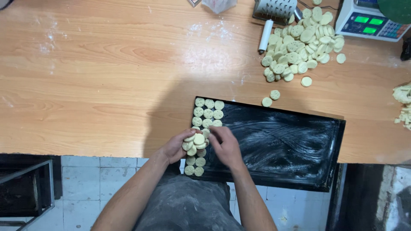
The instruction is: Arranging small circular dough cutouts onto a baking tray in a commercial bakery setting.
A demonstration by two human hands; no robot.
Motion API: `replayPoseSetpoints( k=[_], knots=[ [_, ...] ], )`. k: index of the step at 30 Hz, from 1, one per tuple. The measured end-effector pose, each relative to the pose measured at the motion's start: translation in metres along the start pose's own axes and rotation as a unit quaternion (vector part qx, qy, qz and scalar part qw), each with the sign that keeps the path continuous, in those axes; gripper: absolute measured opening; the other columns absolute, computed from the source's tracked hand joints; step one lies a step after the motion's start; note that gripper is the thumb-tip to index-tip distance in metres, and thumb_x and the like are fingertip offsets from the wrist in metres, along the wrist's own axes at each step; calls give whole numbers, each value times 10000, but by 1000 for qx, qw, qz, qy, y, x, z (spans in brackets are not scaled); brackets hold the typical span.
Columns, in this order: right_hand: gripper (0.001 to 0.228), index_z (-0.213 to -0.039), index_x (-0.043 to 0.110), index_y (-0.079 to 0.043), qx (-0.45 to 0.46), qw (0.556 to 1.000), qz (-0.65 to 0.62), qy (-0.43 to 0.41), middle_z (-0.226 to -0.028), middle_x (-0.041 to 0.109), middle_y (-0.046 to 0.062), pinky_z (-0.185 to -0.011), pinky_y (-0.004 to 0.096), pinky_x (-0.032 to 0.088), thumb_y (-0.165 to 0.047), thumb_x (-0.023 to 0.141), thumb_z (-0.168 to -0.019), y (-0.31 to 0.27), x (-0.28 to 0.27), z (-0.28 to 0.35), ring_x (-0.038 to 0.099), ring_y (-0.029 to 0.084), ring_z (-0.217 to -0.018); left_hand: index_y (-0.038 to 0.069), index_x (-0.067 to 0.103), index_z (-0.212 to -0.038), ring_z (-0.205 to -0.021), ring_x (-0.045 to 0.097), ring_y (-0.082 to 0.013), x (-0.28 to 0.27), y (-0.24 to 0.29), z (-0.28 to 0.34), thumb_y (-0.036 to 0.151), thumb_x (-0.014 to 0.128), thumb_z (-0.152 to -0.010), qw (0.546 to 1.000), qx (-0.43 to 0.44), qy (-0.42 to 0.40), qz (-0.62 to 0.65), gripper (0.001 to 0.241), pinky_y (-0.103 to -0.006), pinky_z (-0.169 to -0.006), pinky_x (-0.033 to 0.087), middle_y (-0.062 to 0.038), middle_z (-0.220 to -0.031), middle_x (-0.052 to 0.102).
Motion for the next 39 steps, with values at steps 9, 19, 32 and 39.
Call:
replayPoseSetpoints(
  k=[9,19,32,39],
  knots=[
    [346,-1042,728,-64,199,949,-151,-189,-997,740,117,-737,311,579,-309,844,-827,42,44,29,705,189,-835,67,613,-1205,-931,715,-190,-14,-20,-8,292,521,-1054,996,-8,28,-80,287,-346,-802,642,-70,-1059,701],
    [364,-1055,680,-46,52,996,-74,-19,-1141,626,88,-721,319,593,-123,874,-757,58,47,31,683,186,-803,86,617,-1165,-946,747,-222,-21,-10,13,358,489,-1041,992,-21,53,-112,325,-328,-632,641,-79,-1050,713],
    [303,-1172,729,-106,67,983,-149,-87,-1135,653,74,-742,326,594,-269,741,-917,4,16,28,709,215,-832,97,565,-1221,-877,742,-204,-1,-15,13,653,204,-1008,982,-59,42,-172,696,-367,-635,671,-101,-1049,709],
    [262,-1188,744,-99,-45,980,-142,-130,-1125,738,73,-845,316,589,-227,717,-961,6,33,35,735,213,-981,110,579,-1279,-803,723,-172,-14,-27,7,600,309,-1039,971,-80,39,-222,609,-319,-573,629,-83,-1039,708]
  ],
)
Point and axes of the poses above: each hand's wrist, its own z-axis away from the middle knuckle, its own x-axis out of the palm, y = z × x, the point moved 4 cm from there along -z, towards the middle knuckle
